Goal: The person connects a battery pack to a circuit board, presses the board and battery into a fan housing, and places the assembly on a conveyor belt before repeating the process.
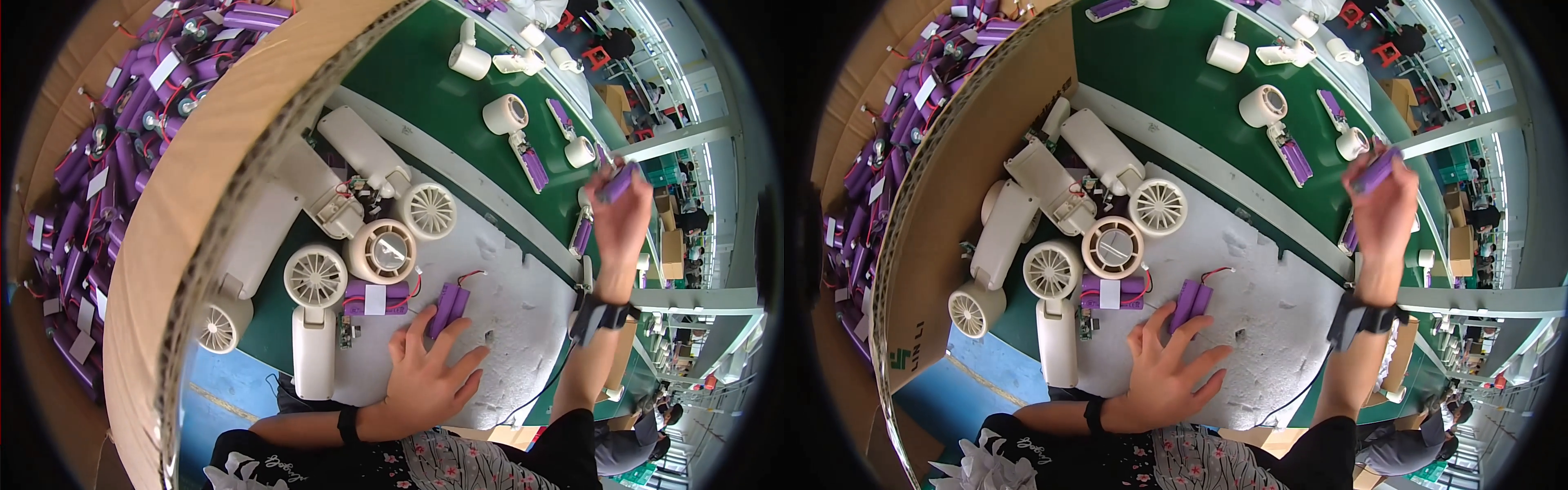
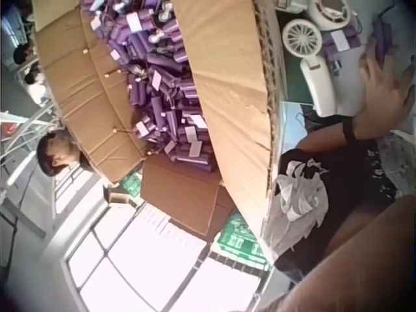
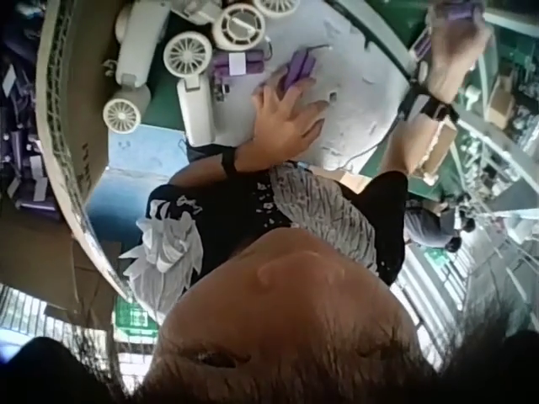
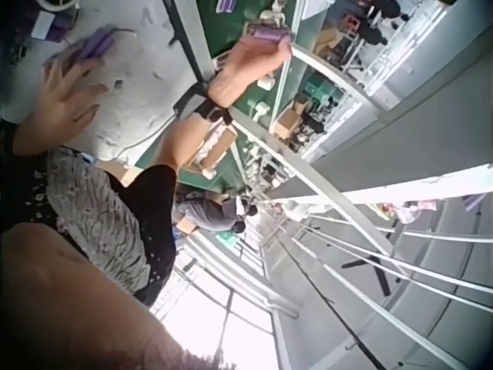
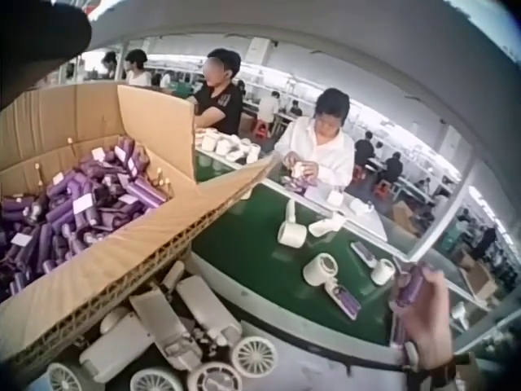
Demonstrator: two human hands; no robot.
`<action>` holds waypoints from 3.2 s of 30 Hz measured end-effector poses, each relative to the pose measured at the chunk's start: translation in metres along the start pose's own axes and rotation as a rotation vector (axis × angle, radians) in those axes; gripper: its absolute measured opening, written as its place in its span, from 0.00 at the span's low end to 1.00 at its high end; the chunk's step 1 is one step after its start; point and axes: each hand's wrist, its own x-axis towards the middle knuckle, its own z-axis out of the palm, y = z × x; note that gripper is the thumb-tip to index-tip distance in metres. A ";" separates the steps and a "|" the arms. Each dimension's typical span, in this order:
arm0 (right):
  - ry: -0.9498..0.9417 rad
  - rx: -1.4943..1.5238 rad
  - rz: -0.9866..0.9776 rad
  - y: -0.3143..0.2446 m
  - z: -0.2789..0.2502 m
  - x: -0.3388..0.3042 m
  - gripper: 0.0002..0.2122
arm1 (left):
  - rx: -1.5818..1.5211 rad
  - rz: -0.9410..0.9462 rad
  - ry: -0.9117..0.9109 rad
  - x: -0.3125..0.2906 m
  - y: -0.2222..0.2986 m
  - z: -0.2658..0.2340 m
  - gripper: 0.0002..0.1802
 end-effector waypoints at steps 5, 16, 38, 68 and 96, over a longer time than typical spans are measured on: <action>0.199 -0.176 0.151 0.002 -0.052 0.129 0.10 | 0.000 -0.024 -0.020 0.005 0.000 -0.003 0.16; 0.377 -1.387 0.258 0.091 -0.029 0.288 0.31 | 0.071 -0.090 -0.009 0.009 0.000 0.000 0.18; -0.040 -1.193 0.294 0.075 0.028 0.299 0.17 | -0.016 -0.071 -0.048 0.012 -0.002 -0.001 0.13; 0.174 -1.688 0.492 -0.029 -0.053 -0.148 0.18 | 0.266 0.160 0.001 0.004 0.000 0.016 0.19; 0.051 -1.014 0.412 0.049 0.042 -0.252 0.13 | -0.149 0.023 0.158 0.002 -0.011 0.013 0.24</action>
